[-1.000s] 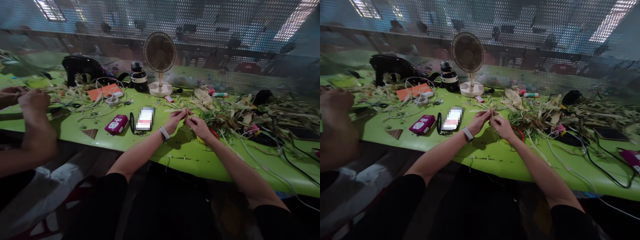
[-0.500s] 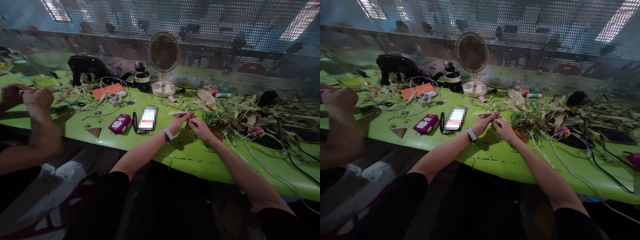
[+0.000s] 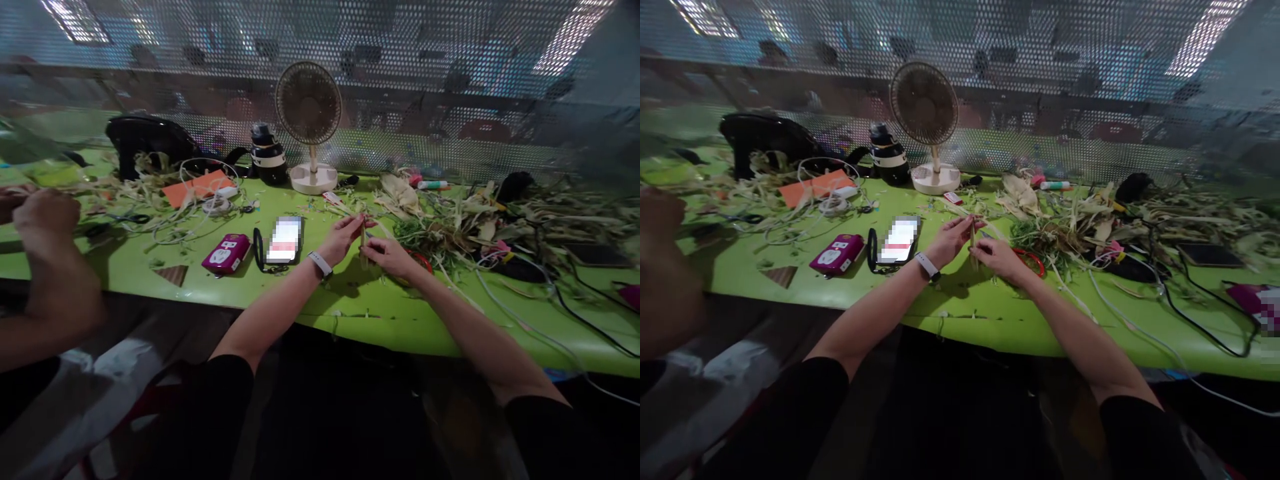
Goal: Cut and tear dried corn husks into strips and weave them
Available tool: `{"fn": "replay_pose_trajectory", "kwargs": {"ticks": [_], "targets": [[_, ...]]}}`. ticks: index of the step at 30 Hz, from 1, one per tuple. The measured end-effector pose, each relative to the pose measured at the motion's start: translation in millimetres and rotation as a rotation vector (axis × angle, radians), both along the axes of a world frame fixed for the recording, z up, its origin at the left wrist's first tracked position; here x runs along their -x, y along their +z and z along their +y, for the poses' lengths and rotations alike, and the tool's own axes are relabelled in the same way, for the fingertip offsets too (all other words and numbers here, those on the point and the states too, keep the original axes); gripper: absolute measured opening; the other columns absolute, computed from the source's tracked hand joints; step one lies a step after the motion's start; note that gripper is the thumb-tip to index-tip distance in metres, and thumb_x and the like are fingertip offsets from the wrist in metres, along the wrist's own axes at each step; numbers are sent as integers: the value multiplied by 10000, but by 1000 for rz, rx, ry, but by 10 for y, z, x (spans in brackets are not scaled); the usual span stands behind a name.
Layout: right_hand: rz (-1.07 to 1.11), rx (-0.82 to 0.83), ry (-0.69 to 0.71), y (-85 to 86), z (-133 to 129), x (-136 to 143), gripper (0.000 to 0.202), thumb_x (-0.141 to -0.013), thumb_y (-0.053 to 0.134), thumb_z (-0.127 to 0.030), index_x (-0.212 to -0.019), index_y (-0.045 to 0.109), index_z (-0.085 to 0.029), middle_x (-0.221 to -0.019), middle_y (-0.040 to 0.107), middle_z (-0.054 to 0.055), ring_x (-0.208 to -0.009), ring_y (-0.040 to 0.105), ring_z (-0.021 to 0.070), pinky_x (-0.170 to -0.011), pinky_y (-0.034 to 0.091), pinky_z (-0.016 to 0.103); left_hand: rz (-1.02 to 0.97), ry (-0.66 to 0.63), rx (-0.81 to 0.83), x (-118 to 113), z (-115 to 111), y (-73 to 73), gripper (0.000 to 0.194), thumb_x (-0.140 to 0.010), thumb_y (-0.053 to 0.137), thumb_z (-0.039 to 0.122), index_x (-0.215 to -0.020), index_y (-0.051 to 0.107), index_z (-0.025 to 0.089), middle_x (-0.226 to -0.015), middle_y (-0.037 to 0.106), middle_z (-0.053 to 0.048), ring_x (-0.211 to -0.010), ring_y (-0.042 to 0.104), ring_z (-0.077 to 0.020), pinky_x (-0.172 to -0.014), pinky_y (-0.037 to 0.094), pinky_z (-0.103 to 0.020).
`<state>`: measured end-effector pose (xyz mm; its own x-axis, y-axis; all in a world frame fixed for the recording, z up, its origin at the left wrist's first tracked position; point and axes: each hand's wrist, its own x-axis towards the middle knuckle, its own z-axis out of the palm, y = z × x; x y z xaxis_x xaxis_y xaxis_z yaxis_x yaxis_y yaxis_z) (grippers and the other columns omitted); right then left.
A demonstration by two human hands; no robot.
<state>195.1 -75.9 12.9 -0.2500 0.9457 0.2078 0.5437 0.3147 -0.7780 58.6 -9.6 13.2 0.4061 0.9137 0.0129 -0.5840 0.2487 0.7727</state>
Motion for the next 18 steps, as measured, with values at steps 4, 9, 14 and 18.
{"fn": "replay_pose_trajectory", "kwargs": {"ticks": [4,9,14,18], "targets": [[35,-205,-230,209,-98,-84,306,-836,577,-432,-651,567,-188,-551,500,-22,-511,412,113,-541,319,270,93,-65,-8,46,-38,23,148,-790,717,263,-811,646,135,-646,639,18,-638,626,-86,-732,505,-246],[214,-254,-446,263,23,-211,273,-838,580,-454,-754,633,-199,-780,650,31,-783,576,178,-753,441,310,271,-90,-125,58,-99,47,235,-794,705,368,-810,634,145,-563,523,44,-476,443,-38,-440,263,-162],[623,180,-264,99,174,-153,379,-754,648,-584,-700,633,-209,-763,674,19,-808,608,180,-791,480,314,314,-174,-213,54,-149,76,282,-731,753,388,-754,619,142,-558,527,35,-484,411,-35,-458,242,-175],[863,263,-257,98,156,-85,291,-656,773,-455,-757,659,-207,-761,668,-17,-741,599,123,-742,483,249,337,-252,-255,65,-133,51,311,-690,783,388,-723,606,135,-551,525,37,-475,387,-32,-454,225,-183]]}}
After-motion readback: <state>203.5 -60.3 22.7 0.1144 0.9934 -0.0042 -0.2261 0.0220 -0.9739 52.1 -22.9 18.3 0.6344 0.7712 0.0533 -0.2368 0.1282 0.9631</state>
